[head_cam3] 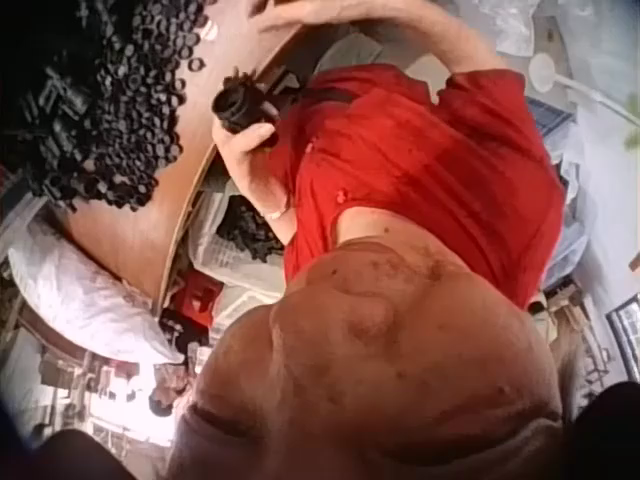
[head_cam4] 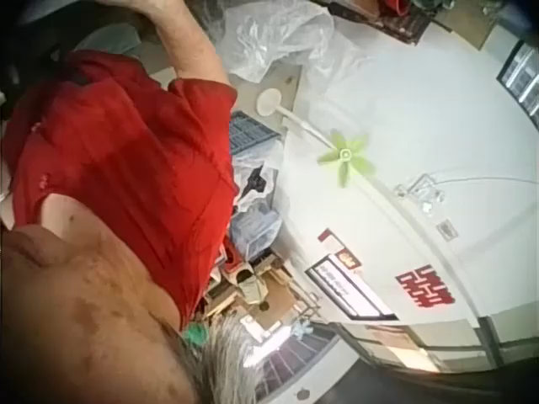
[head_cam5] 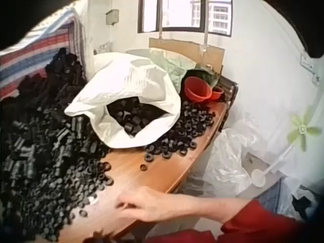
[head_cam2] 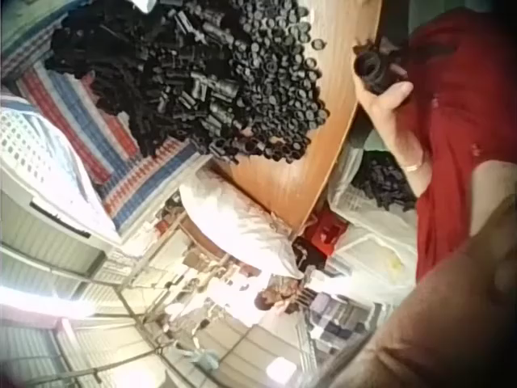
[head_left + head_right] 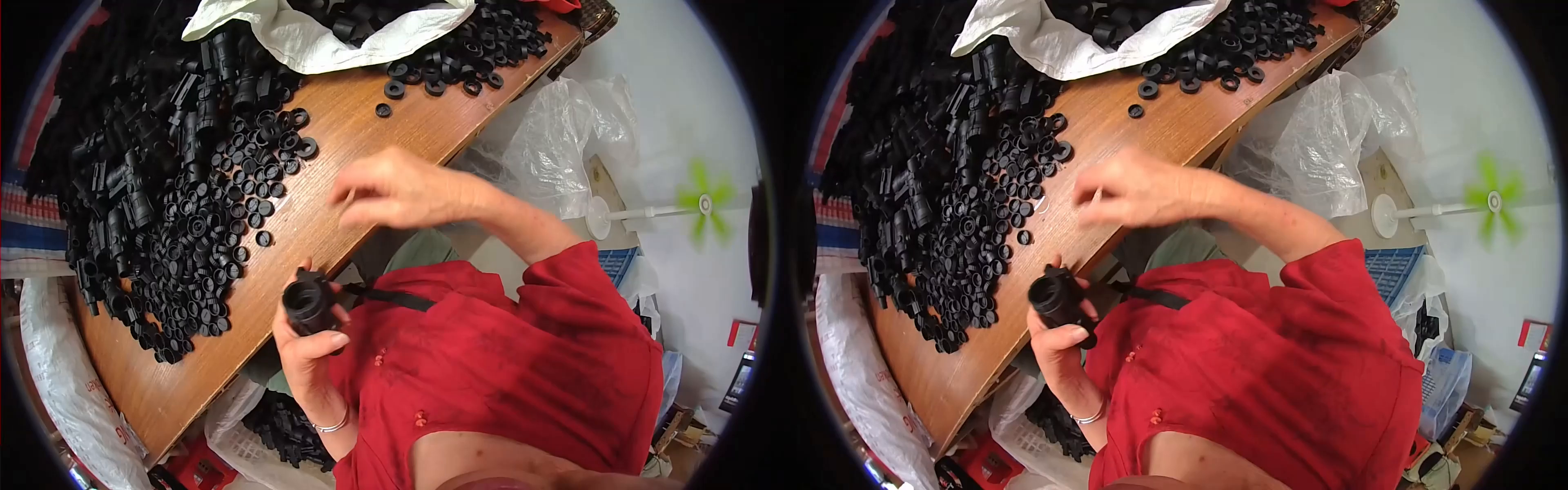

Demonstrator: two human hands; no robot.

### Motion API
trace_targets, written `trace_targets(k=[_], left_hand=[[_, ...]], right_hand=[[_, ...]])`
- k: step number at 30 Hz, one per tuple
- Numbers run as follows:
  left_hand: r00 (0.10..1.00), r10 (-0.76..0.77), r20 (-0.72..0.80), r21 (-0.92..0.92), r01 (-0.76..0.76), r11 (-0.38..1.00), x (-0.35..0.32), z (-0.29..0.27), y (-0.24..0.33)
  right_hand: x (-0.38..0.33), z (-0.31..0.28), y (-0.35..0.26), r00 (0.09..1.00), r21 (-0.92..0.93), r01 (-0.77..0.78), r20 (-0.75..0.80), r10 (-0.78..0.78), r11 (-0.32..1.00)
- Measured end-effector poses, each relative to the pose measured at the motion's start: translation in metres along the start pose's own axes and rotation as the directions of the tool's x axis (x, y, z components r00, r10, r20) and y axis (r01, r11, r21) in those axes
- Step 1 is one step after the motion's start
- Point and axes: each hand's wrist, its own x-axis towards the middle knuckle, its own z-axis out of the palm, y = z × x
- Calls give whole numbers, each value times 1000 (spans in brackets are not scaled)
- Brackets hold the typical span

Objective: The person assembles plastic scopes by attaching caps and rings to the scope bodies by hand.

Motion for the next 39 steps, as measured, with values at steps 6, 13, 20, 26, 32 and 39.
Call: trace_targets(k=[6, 13, 20, 26, 32, 39], left_hand=[[983, 181, -36, -169, -184, 968, 2, -19, 1], [981, 177, 80, -375, -135, 917, 5, -45, 4], [983, 185, -13, -270, -182, 946, 12, -17, 11], [984, 140, -112, -71, -149, 986, 29, 5, 16], [976, 187, -111, -1, -188, 982, 26, 3, 19], [981, 170, -91, -54, -175, 983, 24, -14, 13]], right_hand=[[0, -31, 28, 956, -333, -116, -293, 14, 936], [-22, -42, 42, 843, -285, -216, -537, 31, 934], [-29, -92, 91, 749, -782, -318, -554, -365, 536], [-44, -128, 162, 751, -584, -445, -656, -73, 679], [-18, -92, 116, 801, -575, -413, -599, -19, 706], [30, -58, 122, 860, -642, -237, -488, -149, 729]])
